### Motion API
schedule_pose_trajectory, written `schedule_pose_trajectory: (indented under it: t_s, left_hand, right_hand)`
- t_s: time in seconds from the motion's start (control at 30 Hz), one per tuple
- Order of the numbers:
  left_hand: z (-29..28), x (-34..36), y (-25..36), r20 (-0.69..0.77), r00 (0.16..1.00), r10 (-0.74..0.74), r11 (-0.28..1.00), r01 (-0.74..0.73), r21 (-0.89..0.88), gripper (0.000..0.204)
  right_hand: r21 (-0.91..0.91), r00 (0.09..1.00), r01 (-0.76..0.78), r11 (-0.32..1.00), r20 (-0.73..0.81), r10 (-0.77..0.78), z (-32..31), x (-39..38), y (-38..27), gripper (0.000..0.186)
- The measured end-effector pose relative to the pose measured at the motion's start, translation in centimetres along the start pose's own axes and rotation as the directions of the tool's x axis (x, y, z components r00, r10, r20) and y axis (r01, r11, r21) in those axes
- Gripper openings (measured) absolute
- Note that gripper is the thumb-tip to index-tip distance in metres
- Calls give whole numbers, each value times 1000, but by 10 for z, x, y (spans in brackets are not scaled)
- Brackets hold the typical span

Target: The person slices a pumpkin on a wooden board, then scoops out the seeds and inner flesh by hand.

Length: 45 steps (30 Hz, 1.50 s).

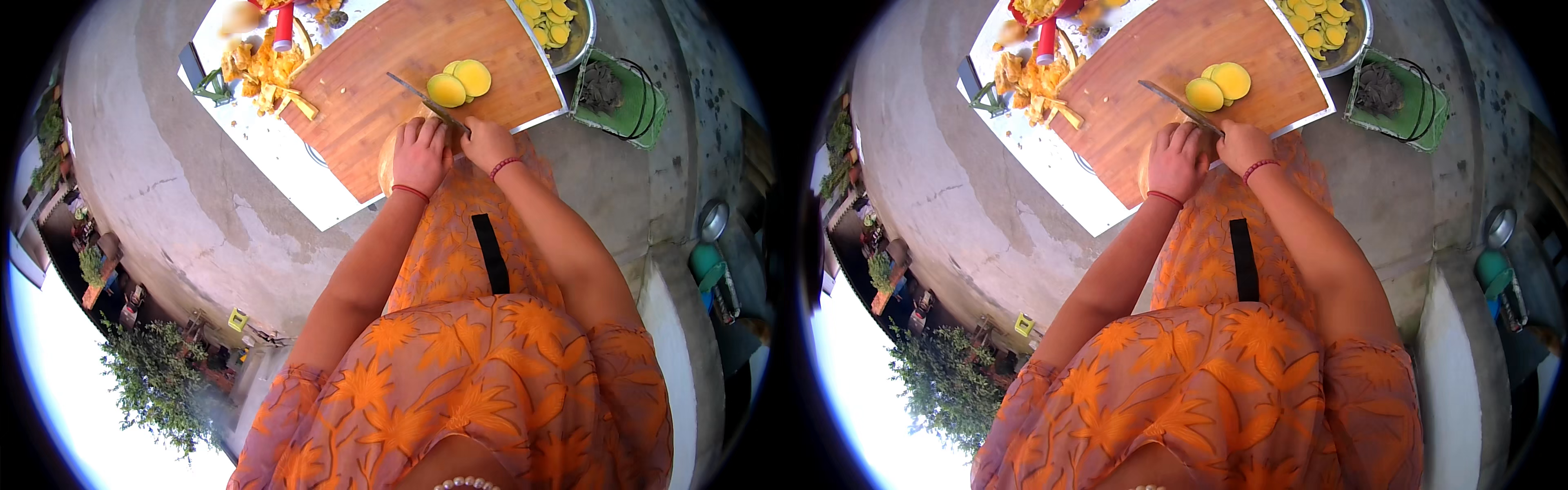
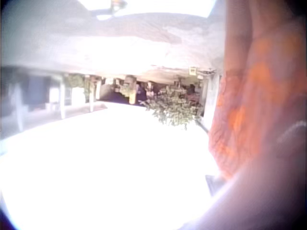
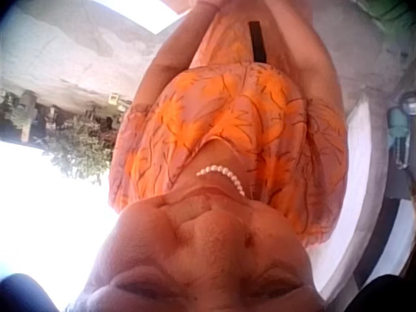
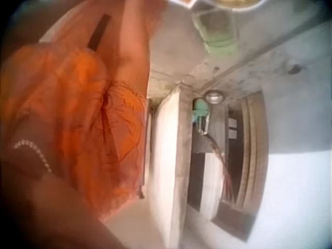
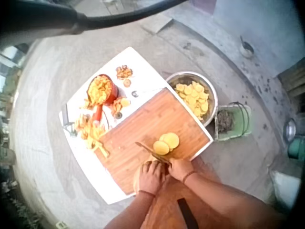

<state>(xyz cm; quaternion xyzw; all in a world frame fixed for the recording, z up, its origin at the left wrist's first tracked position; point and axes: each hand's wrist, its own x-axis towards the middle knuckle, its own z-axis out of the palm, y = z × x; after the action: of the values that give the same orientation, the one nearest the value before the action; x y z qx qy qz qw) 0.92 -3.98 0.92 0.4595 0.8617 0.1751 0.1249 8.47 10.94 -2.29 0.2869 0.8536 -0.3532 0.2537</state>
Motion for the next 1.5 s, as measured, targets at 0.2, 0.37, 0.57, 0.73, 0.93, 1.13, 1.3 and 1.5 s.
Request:
schedule_pose_trajectory:
  t_s: [0.2,0.37,0.57,0.73,0.93,1.13,1.3,1.5]
  left_hand:
    - [4,-4,-6,25,1000,-19,999,18,46,34]
    - [2,1,-3,33,999,-14,996,11,88,36]
    - [0,0,-8,11,1000,-2,999,2,34,32]
    - [-2,0,-7,36,999,-10,1000,9,23,34]
    - [-3,2,-6,19,1000,11,1000,-12,10,39]
    - [-1,-1,-6,3,1000,19,999,-18,-31,38]
    - [1,-4,-9,10,1000,25,1000,-25,-3,31]
    - [-3,1,-5,-17,999,37,999,-37,-15,31]
  right_hand:
    - [-23,998,17,1000,67,-16,-52,-60,-16,21]
    - [-28,997,-30,999,67,32,-52,-61,-13,21]
    - [-30,991,-77,997,109,80,-69,-56,-34,22]
    - [-31,992,-52,998,115,55,-28,-24,-22,23]
    - [-15,1000,-9,1000,12,10,12,11,5,25]
    - [12,1000,-26,1000,-15,26,-6,-14,-7,22]
    - [-89,1000,-2,996,26,4,-49,-63,-25,22]
    - [-11,998,-44,999,43,44,-50,-62,-21,20]
